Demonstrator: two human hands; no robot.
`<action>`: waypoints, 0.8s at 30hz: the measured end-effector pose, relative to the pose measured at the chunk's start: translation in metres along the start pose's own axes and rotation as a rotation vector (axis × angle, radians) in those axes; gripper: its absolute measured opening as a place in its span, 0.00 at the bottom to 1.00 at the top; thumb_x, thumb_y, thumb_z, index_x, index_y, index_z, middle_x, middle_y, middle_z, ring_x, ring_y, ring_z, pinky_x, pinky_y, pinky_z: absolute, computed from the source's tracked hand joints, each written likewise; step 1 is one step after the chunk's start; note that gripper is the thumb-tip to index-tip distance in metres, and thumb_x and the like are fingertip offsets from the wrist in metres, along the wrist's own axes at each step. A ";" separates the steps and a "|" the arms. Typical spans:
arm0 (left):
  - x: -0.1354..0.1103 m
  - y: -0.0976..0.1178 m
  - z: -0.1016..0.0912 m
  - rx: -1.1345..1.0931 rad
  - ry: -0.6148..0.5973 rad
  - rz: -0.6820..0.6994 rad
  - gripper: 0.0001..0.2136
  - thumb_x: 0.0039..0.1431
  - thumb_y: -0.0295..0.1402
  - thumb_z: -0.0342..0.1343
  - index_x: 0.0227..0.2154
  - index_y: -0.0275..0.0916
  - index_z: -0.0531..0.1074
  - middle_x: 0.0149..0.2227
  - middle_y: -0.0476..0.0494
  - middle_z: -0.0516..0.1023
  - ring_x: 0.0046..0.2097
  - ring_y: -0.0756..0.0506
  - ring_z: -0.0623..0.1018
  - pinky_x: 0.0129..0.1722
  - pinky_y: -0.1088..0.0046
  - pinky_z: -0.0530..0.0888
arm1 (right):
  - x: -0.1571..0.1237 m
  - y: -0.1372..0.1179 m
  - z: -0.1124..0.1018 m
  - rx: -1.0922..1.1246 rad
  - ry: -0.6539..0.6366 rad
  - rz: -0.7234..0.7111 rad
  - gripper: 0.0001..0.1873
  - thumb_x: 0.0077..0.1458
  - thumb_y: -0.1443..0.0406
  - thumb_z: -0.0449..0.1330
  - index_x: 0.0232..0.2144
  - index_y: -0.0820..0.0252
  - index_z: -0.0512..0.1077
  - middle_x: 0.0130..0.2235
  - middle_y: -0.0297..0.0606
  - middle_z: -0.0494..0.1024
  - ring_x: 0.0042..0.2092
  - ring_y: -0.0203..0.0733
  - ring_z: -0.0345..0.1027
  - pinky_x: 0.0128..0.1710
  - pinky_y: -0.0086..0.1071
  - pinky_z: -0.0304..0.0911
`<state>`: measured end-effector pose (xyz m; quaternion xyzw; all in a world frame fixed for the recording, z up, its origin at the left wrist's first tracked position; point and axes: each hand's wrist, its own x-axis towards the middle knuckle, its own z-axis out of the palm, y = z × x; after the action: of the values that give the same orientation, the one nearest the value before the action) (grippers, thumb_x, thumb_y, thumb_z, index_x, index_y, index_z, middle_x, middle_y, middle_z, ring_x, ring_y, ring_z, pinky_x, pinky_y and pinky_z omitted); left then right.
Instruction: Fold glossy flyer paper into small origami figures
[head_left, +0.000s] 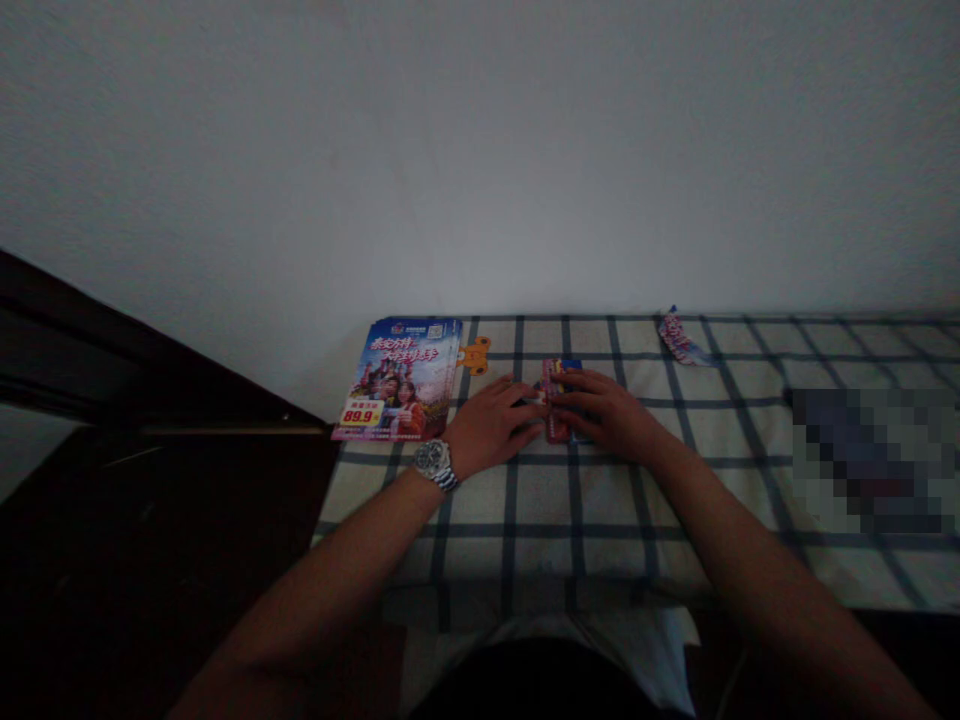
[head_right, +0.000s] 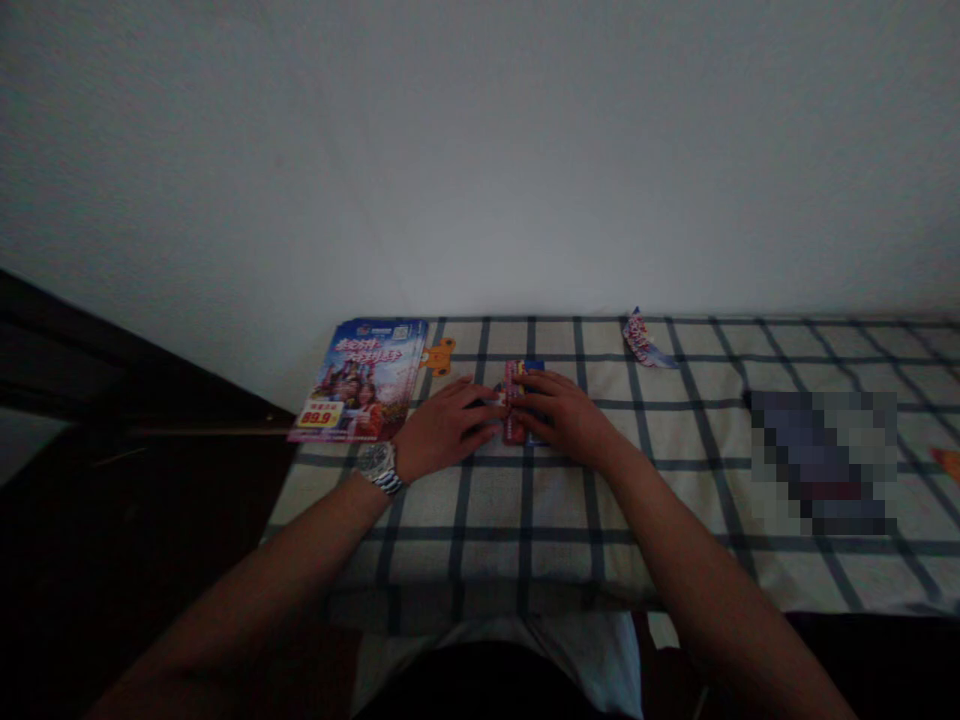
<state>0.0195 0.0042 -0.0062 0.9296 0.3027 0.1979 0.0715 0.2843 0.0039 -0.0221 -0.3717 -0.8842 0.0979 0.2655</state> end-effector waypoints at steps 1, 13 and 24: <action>0.000 0.000 0.000 0.002 -0.002 0.002 0.13 0.71 0.38 0.53 0.53 0.45 0.76 0.54 0.43 0.75 0.55 0.43 0.75 0.69 0.52 0.63 | 0.000 0.000 0.000 0.001 0.002 -0.005 0.14 0.66 0.61 0.61 0.52 0.52 0.78 0.62 0.43 0.74 0.65 0.55 0.66 0.64 0.55 0.64; 0.001 0.000 0.002 0.001 0.009 0.000 0.16 0.71 0.37 0.54 0.58 0.42 0.71 0.54 0.44 0.76 0.55 0.44 0.75 0.70 0.54 0.62 | 0.000 0.001 0.000 0.017 0.003 0.001 0.14 0.65 0.61 0.62 0.52 0.50 0.78 0.62 0.43 0.74 0.64 0.56 0.66 0.64 0.55 0.64; 0.004 0.009 0.000 0.117 -0.010 -0.015 0.17 0.70 0.37 0.54 0.57 0.37 0.73 0.52 0.41 0.76 0.55 0.41 0.76 0.69 0.54 0.65 | 0.001 -0.004 -0.002 0.042 0.010 0.047 0.14 0.65 0.61 0.61 0.51 0.51 0.79 0.63 0.47 0.70 0.63 0.56 0.67 0.61 0.53 0.67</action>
<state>0.0275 -0.0005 -0.0029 0.9308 0.3204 0.1749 0.0200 0.2826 0.0019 -0.0187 -0.3872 -0.8717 0.1207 0.2752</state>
